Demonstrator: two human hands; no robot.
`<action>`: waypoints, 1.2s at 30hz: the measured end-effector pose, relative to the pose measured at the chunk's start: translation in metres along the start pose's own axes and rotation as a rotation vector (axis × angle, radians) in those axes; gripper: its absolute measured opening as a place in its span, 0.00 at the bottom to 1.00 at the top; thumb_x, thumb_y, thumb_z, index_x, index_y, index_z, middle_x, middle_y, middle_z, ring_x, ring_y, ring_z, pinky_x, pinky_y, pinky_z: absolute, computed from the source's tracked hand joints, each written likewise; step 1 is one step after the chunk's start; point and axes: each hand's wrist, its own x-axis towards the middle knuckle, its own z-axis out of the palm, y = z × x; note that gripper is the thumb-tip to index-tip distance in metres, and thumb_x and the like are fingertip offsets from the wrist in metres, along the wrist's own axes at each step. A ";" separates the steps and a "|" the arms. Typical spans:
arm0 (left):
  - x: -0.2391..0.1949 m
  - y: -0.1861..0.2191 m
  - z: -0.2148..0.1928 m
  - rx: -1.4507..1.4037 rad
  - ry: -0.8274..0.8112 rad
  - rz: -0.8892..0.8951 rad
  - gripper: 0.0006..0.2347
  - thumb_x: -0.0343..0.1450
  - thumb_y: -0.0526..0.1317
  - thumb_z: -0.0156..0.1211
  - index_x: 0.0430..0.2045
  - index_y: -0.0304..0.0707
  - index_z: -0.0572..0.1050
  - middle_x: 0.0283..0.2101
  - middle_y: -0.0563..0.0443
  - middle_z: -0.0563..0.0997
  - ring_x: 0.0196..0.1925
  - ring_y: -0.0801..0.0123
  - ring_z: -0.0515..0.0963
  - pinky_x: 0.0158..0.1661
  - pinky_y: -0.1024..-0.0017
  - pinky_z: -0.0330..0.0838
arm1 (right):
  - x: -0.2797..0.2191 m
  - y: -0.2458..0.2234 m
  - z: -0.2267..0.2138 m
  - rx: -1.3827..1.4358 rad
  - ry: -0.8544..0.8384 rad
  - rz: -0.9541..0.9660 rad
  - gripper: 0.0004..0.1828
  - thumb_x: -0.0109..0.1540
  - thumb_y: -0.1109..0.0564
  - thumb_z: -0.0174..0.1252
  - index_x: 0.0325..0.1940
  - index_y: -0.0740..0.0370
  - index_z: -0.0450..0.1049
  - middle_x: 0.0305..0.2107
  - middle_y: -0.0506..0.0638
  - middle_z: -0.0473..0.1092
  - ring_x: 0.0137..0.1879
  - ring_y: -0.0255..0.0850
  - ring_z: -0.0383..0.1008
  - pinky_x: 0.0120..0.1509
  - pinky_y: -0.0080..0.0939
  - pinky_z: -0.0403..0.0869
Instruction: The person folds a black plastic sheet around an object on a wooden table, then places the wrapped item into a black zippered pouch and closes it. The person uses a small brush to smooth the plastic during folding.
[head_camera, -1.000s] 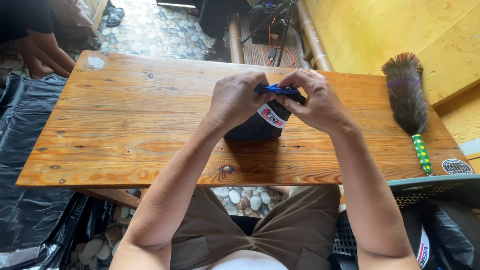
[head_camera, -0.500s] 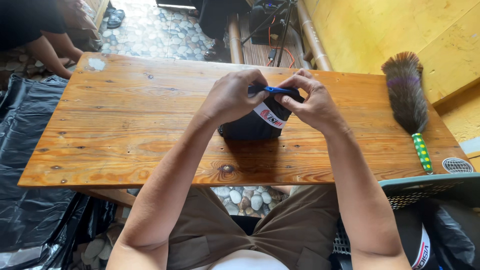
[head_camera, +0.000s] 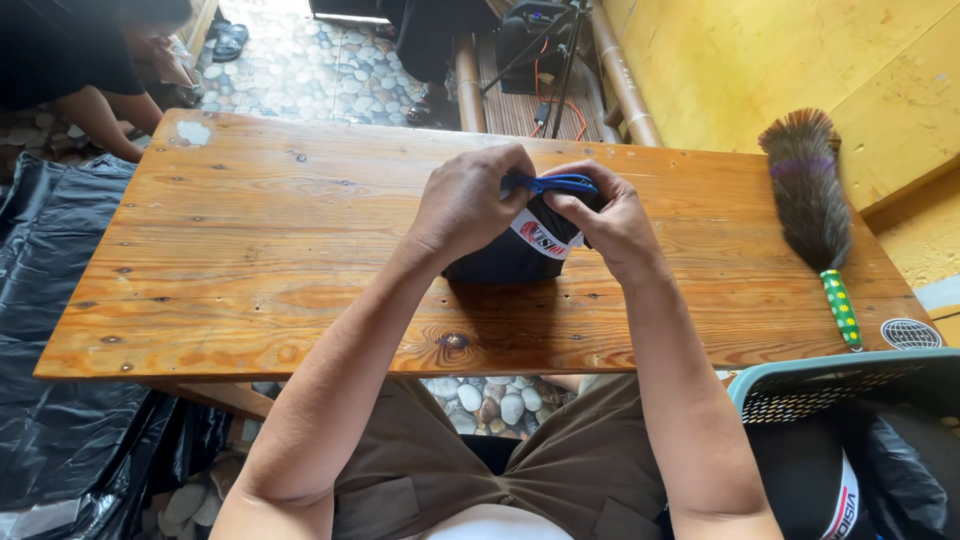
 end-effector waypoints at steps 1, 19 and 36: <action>-0.001 -0.001 -0.001 -0.001 -0.002 -0.004 0.09 0.70 0.37 0.62 0.43 0.46 0.80 0.43 0.44 0.85 0.51 0.48 0.84 0.49 0.49 0.77 | 0.003 0.009 -0.002 0.001 -0.002 0.004 0.18 0.58 0.59 0.71 0.52 0.55 0.81 0.38 0.48 0.77 0.46 0.29 0.76 0.51 0.33 0.79; 0.024 -0.018 -0.038 0.041 -0.185 0.297 0.07 0.71 0.29 0.60 0.41 0.33 0.81 0.36 0.39 0.82 0.39 0.49 0.85 0.36 0.59 0.81 | 0.005 0.015 -0.010 -0.062 0.000 -0.016 0.14 0.58 0.59 0.72 0.48 0.54 0.81 0.34 0.45 0.75 0.44 0.28 0.73 0.50 0.32 0.77; 0.009 -0.016 -0.028 0.431 0.008 0.561 0.06 0.75 0.29 0.56 0.43 0.40 0.76 0.34 0.44 0.81 0.26 0.55 0.85 0.29 0.62 0.82 | 0.001 0.005 -0.007 -0.118 -0.007 -0.015 0.14 0.60 0.57 0.72 0.48 0.55 0.81 0.33 0.45 0.75 0.42 0.28 0.74 0.48 0.33 0.79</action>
